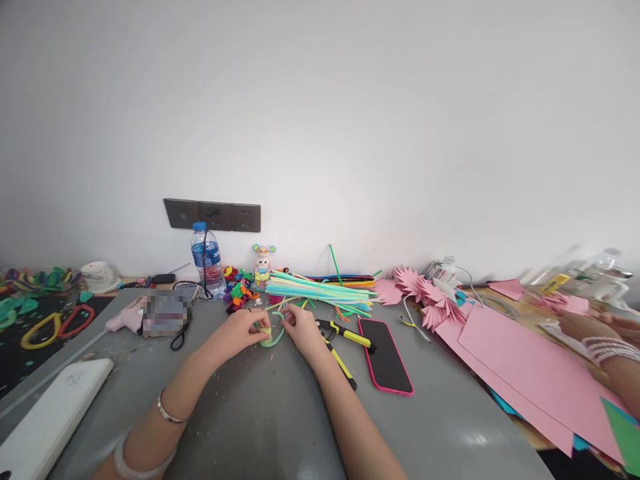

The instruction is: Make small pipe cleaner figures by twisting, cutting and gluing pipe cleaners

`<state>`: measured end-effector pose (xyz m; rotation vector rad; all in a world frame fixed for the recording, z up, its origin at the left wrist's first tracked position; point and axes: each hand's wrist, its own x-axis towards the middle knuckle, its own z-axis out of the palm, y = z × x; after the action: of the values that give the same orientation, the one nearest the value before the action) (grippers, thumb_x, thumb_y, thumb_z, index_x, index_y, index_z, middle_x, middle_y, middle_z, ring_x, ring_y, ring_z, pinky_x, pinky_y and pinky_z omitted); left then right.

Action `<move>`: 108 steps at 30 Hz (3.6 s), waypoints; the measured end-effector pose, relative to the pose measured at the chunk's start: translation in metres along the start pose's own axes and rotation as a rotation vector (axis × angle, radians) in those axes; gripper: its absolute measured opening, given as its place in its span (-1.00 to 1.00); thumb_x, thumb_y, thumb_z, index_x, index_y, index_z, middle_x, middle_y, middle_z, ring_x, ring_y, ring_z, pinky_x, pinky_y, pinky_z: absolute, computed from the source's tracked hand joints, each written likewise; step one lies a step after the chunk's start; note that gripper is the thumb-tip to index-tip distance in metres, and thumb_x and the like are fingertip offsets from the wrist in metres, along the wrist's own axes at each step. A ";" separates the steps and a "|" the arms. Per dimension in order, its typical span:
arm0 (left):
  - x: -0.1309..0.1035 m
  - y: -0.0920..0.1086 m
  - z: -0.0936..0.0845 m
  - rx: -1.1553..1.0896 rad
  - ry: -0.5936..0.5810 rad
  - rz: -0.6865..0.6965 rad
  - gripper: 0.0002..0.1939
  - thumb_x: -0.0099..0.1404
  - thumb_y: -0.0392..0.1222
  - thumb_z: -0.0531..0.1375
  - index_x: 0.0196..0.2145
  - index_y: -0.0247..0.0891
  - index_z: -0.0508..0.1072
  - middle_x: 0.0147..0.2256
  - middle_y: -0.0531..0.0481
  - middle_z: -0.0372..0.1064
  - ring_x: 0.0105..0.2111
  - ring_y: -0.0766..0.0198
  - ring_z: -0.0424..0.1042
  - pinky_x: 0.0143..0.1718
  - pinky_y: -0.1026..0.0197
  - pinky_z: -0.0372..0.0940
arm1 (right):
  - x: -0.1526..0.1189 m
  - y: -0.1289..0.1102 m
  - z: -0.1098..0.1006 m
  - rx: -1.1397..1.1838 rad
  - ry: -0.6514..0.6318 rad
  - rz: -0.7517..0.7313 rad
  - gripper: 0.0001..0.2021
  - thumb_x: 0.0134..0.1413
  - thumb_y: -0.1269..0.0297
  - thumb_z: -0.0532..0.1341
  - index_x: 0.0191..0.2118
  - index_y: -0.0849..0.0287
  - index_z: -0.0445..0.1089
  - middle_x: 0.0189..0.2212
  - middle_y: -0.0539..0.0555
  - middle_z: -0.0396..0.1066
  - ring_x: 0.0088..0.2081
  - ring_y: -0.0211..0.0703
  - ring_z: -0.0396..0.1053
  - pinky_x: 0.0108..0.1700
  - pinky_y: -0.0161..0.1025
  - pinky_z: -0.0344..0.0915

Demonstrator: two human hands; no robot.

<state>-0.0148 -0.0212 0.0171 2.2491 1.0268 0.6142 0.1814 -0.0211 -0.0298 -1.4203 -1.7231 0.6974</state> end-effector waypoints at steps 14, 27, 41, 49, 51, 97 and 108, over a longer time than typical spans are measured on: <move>0.000 0.004 0.002 -0.009 0.025 -0.051 -0.97 0.14 -0.27 0.21 -0.43 -0.20 0.46 -0.44 0.06 0.46 -0.41 0.23 0.45 -0.43 0.32 0.21 | -0.002 0.004 0.000 0.013 0.093 0.019 -0.95 -0.13 0.32 0.19 -0.46 0.08 0.28 -0.58 -0.04 0.30 -0.52 -0.18 0.26 -0.43 -0.27 0.18; 0.001 0.005 0.000 -0.019 0.007 -0.020 -0.91 0.16 -0.27 0.20 -0.49 -0.22 0.49 -0.40 0.02 0.46 -0.43 0.25 0.44 -0.41 0.30 0.22 | 0.028 -0.008 0.008 0.096 -0.043 -0.038 -0.93 -0.22 0.41 0.18 -0.57 0.13 0.26 -0.64 -0.10 0.28 -0.54 -0.26 0.22 -0.46 -0.33 0.12; -0.001 -0.004 -0.005 -0.006 -0.060 0.151 -0.85 0.21 -0.35 0.16 -0.41 -0.21 0.52 -0.35 0.05 0.45 -0.42 0.30 0.38 -0.37 0.30 0.16 | 0.040 -0.012 0.016 0.375 -0.259 -0.005 -0.79 -0.18 0.19 0.30 -0.51 0.14 0.26 -0.65 -0.11 0.31 -0.58 -0.28 0.28 -0.51 -0.32 0.22; 0.000 -0.009 -0.006 -0.034 -0.048 0.059 -0.81 0.22 -0.35 0.13 -0.35 -0.22 0.54 -0.27 -0.01 0.42 -0.42 0.30 0.37 -0.38 0.31 0.20 | 0.034 -0.002 0.021 0.466 -0.174 0.007 -0.72 -0.19 0.12 0.34 -0.48 0.13 0.25 -0.64 -0.13 0.29 -0.60 -0.28 0.29 -0.49 -0.28 0.27; 0.001 -0.011 -0.005 -0.033 -0.046 0.053 -0.82 0.21 -0.36 0.13 -0.34 -0.22 0.54 -0.26 -0.01 0.42 -0.42 0.30 0.37 -0.39 0.31 0.21 | 0.033 0.000 0.022 0.477 -0.153 0.005 -0.71 -0.19 0.11 0.36 -0.48 0.13 0.26 -0.65 -0.13 0.28 -0.60 -0.27 0.28 -0.48 -0.28 0.26; -0.002 -0.011 -0.013 -0.325 -0.160 0.096 -0.91 0.16 -0.36 0.13 -0.43 -0.27 0.43 -0.33 -0.02 0.41 -0.30 0.26 0.41 -0.23 0.25 0.33 | 0.017 -0.007 0.000 1.020 -0.367 0.304 -0.67 -0.16 0.14 0.44 -0.39 0.20 0.33 -0.55 -0.09 0.42 -0.65 -0.46 0.29 -0.57 -0.48 0.23; -0.004 0.000 -0.024 -0.407 -0.150 0.095 -0.93 0.17 -0.32 0.16 -0.47 -0.27 0.39 -0.23 -0.06 0.41 -0.20 0.21 0.41 -0.17 0.20 0.33 | 0.015 -0.009 -0.008 1.186 -0.423 0.320 -0.64 -0.13 0.10 0.43 -0.47 0.20 0.28 -0.54 -0.15 0.26 -0.65 -0.57 0.16 -0.59 -0.58 0.18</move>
<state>-0.0314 -0.0170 0.0337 1.9568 0.6553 0.6201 0.1823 -0.0095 -0.0149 -0.6845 -0.9469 1.8867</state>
